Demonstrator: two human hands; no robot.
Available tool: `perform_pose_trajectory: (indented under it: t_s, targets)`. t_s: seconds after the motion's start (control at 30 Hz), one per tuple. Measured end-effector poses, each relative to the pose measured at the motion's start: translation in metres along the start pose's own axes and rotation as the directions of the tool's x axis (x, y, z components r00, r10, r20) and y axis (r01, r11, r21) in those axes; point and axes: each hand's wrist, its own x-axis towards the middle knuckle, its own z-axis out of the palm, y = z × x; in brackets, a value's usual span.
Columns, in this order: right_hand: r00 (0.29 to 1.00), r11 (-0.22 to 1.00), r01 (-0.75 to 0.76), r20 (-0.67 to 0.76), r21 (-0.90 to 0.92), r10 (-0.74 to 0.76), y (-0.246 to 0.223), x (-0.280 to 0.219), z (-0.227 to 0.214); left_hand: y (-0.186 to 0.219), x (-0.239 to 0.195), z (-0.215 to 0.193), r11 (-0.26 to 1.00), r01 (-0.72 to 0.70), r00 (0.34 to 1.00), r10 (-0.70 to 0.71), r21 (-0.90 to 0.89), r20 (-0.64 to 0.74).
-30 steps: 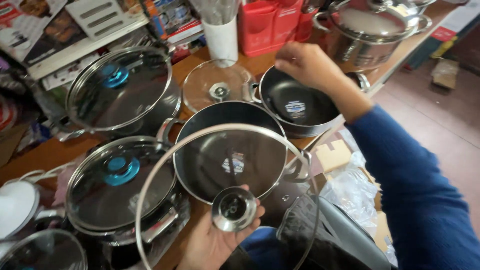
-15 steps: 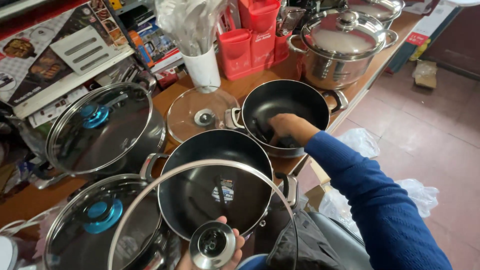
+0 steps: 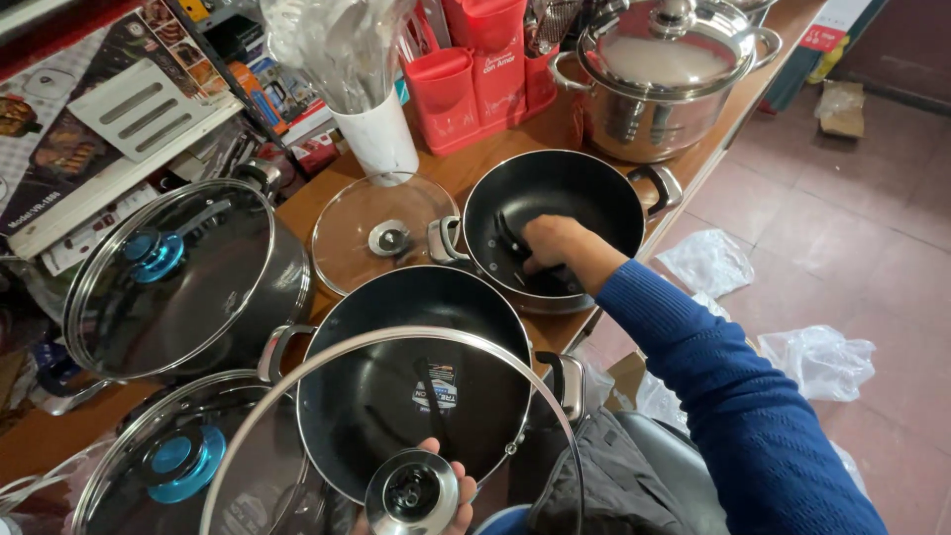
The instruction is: Assembling glass lids by attaching knobs and matching them to the correct pots in a cookware set.
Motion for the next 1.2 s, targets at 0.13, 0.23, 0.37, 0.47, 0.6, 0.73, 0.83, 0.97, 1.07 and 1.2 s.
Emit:
perform_pose_trajectory:
  t_s: [0.13,0.23,0.37,0.47,0.6,0.73,0.83,0.97,1.07,1.2]
  targets:
    - [0.997,0.997,-0.076,-0.025,0.019,0.077,0.001,-0.003,-0.003,0.006,0.005,-0.012,0.980,0.092,0.984,-0.116,-0.178,-0.135]
    - [0.985,0.986,-0.160,-0.055,0.036,0.162,0.002,-0.004,-0.004,-0.002,0.004,0.003,0.995,-0.033,0.972,0.010,-0.094,-0.236]
    - [0.934,0.961,-0.250,-0.232,0.118,0.272,0.010,0.002,0.001,-0.004,0.001,-0.001,0.996,-0.019,0.994,0.010,-0.086,-0.113]
    - [0.899,0.976,-0.140,-0.392,0.167,0.196,0.016,0.009,0.007,-0.005,0.001,0.002,0.992,-0.005,0.999,-0.001,-0.125,-0.051]
    - [0.899,0.982,0.086,-0.437,0.166,-0.005,0.010,0.008,0.002,-0.010,0.000,0.022,0.997,-0.062,0.986,0.053,-0.050,-0.159]
    - [0.913,0.985,0.078,-0.408,0.157,-0.007,0.017,0.019,0.011,-0.004,0.001,0.022,0.995,-0.050,0.928,0.017,-0.081,-0.372]
    - [0.936,0.992,0.050,-0.352,0.113,-0.007,0.019,0.026,0.016,-0.011,0.000,0.049,0.994,-0.014,0.974,-0.010,-0.106,-0.227]
    - [0.952,0.992,0.015,-0.304,0.123,0.023,0.016,0.037,0.023,-0.027,-0.003,0.124,0.988,-0.153,0.772,0.140,0.032,-0.620]
    - [0.963,0.995,-0.060,-0.259,0.080,0.079,0.014,0.042,0.028,-0.030,-0.004,0.140,0.985,-0.170,0.742,0.147,0.029,-0.654]
    - [0.922,0.994,-0.109,-0.374,-0.013,0.096,0.023,0.067,0.051,-0.023,-0.004,0.113,0.990,-0.142,0.751,0.113,0.009,-0.651]
